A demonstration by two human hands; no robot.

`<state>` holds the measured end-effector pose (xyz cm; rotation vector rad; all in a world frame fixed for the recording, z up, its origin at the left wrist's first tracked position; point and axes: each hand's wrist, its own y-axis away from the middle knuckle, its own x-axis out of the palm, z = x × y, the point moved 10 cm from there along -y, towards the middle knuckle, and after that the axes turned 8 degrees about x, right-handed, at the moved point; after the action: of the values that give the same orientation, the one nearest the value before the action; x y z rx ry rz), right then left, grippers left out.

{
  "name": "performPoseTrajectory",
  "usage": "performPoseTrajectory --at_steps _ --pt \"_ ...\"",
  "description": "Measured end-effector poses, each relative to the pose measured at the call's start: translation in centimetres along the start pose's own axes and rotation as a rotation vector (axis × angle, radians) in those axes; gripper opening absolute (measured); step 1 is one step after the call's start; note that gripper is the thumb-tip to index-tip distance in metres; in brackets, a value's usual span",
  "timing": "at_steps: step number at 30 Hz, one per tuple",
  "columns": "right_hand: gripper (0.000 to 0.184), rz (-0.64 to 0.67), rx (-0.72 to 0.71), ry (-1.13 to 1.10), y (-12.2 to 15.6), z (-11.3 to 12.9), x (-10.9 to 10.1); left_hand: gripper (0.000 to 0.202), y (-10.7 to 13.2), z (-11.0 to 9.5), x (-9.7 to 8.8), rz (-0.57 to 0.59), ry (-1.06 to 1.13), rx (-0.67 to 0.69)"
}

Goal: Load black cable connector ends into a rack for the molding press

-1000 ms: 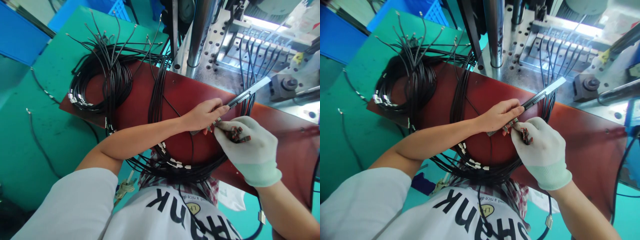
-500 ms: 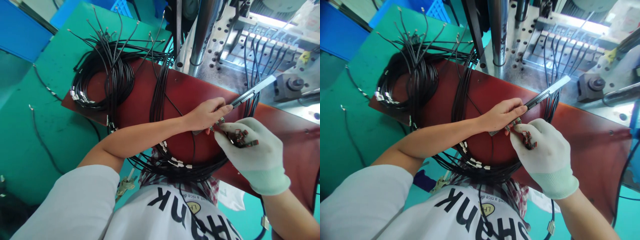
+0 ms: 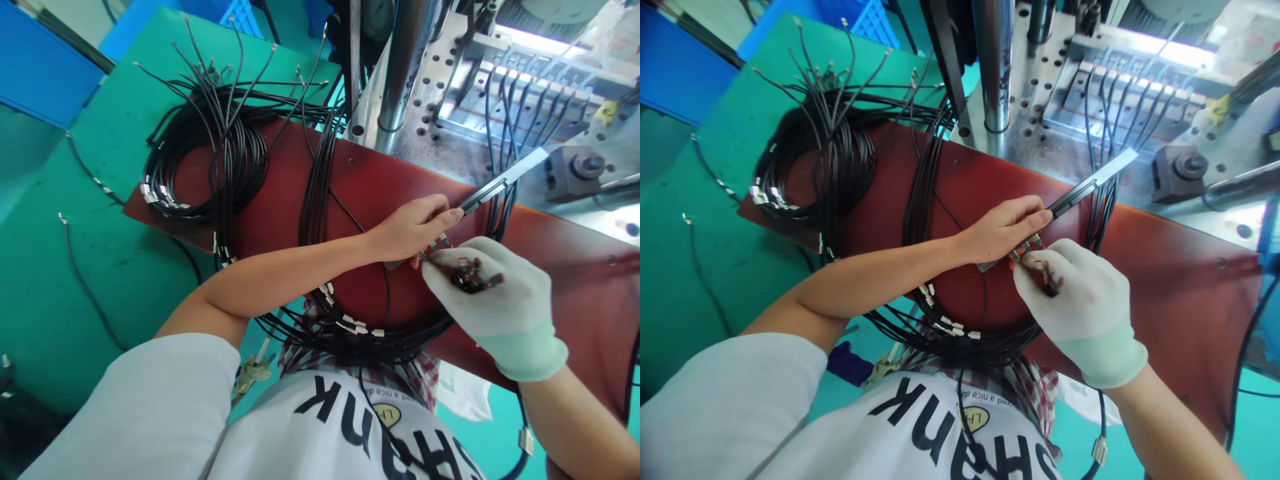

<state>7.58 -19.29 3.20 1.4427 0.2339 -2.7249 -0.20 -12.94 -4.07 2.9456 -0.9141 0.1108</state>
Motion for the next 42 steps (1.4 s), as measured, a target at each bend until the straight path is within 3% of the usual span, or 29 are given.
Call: performPoseTrajectory --at_steps 6,12,20,22,27,32,36,38,42 --pt "0.023 -0.018 0.194 -0.050 -0.5 -2.9 -1.3 0.032 0.2 0.2 0.2 0.026 0.012 -0.041" --pt "0.011 -0.018 0.185 -0.031 -1.1 -3.2 -0.5 0.032 0.2 0.0 0.3 0.031 -0.019 -0.017" --pt "0.009 -0.022 0.167 -0.065 -1.5 -3.1 -0.4 0.032 0.2 0.1 0.5 0.049 -0.027 -0.040" --pt "0.011 0.012 0.200 -0.077 -1.4 -3.6 -0.4 0.033 0.1 0.2 0.6 0.058 -0.005 -0.042" --pt "0.042 0.248 0.360 -0.320 -0.1 -7.2 -0.1 0.037 0.0 0.3 0.6 0.089 0.056 -0.058" --pt "0.028 0.533 0.410 -0.541 0.9 -8.4 0.7 0.038 -0.1 0.2 0.6 0.110 0.108 -0.065" --pt "0.037 0.519 0.483 -0.782 0.8 -7.7 0.5 0.039 -0.2 0.1 0.5 0.115 0.146 -0.070" --pt "0.032 0.521 0.490 -0.869 0.7 -7.0 0.4 0.039 -0.4 -0.4 0.3 0.113 0.127 -0.051" --pt "0.023 0.508 0.376 -0.939 0.9 -6.9 -1.8 0.039 -0.3 -2.2 0.2 0.132 -0.046 -0.015"
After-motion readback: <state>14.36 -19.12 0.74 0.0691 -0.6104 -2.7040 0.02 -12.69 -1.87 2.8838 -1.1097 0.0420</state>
